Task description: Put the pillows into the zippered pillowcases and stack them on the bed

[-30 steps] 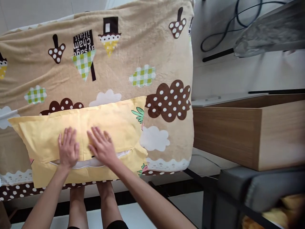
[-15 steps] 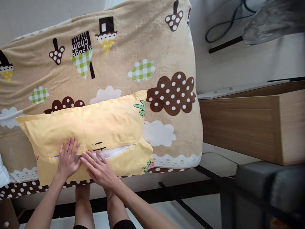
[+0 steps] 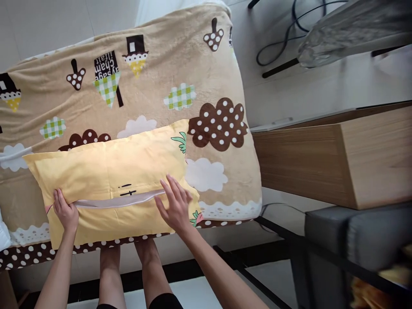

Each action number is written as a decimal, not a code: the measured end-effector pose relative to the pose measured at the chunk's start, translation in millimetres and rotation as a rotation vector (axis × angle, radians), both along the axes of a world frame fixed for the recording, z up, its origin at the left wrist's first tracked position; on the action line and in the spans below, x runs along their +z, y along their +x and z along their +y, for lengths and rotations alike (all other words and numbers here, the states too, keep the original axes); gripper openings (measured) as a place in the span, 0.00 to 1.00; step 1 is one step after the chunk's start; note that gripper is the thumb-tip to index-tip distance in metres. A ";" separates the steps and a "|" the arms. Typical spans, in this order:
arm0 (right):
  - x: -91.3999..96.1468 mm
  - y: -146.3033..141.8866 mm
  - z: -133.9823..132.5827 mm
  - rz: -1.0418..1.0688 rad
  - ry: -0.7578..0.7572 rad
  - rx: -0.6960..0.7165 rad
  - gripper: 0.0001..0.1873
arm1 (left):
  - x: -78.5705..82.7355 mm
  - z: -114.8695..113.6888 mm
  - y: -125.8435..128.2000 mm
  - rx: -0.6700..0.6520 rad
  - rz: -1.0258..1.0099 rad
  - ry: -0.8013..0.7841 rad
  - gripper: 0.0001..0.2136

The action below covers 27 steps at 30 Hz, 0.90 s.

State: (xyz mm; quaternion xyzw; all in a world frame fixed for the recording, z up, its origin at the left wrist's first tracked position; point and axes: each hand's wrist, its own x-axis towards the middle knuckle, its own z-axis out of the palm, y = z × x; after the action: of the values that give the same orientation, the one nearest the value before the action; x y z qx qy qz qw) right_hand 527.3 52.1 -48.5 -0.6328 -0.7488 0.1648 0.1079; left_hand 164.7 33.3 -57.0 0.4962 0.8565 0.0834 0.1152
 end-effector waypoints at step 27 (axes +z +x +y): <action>-68.6 93.6 75.2 0.741 -0.535 -0.955 0.26 | 8.8 43.7 -106.8 0.578 -0.222 -0.072 0.26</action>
State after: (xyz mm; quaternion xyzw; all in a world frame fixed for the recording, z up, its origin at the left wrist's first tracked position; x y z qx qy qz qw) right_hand 620.9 127.3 -117.1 -0.8017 -0.2322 0.4862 0.2587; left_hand 57.9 77.0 -48.2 0.2155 0.9467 0.1358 0.1971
